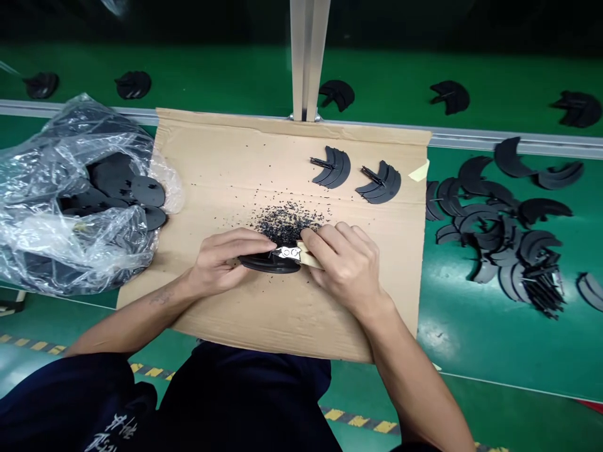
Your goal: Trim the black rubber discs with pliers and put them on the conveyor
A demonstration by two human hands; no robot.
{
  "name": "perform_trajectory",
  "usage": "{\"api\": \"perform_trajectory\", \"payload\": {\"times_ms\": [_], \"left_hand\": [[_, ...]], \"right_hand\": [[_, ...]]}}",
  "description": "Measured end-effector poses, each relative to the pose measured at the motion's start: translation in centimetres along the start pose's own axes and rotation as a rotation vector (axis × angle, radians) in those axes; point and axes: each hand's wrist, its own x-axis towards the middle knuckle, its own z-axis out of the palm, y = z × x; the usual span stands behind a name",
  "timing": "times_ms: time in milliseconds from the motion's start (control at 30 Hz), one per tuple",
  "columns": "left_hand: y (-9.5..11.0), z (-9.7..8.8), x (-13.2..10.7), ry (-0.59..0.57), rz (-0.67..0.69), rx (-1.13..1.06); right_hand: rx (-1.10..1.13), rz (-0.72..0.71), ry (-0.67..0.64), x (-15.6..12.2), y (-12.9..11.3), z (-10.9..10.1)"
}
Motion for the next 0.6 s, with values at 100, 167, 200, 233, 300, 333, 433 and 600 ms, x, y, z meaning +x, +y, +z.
{"api": "perform_trajectory", "payload": {"times_ms": [100,167,200,233,300,333,433,600], "left_hand": [[0.07,0.02,0.07,0.005,0.009,-0.002],[0.09,0.04,0.09,0.014,0.010,0.006],[0.08,0.06,0.09,0.018,0.012,0.011],[0.06,0.07,0.08,0.021,0.014,0.013],[-0.01,0.09,0.05,0.021,0.022,0.011],[-0.05,0.08,0.03,0.019,0.026,0.006],[-0.12,0.05,0.02,0.014,0.028,-0.010],[0.04,-0.12,0.21,-0.021,0.009,0.008]], "right_hand": [[-0.009,-0.004,0.007,0.02,0.01,0.03],[-0.045,-0.017,0.021,0.07,-0.09,0.04],[-0.067,-0.022,0.028,0.10,-0.17,0.04],[-0.087,-0.026,0.036,0.12,-0.26,0.04],[-0.114,-0.030,0.047,0.15,-0.46,0.04],[-0.122,-0.030,0.050,0.15,-0.55,0.06],[-0.096,-0.021,0.045,0.11,-0.80,0.19],[0.243,0.075,0.006,0.00,-0.82,0.64]]}}
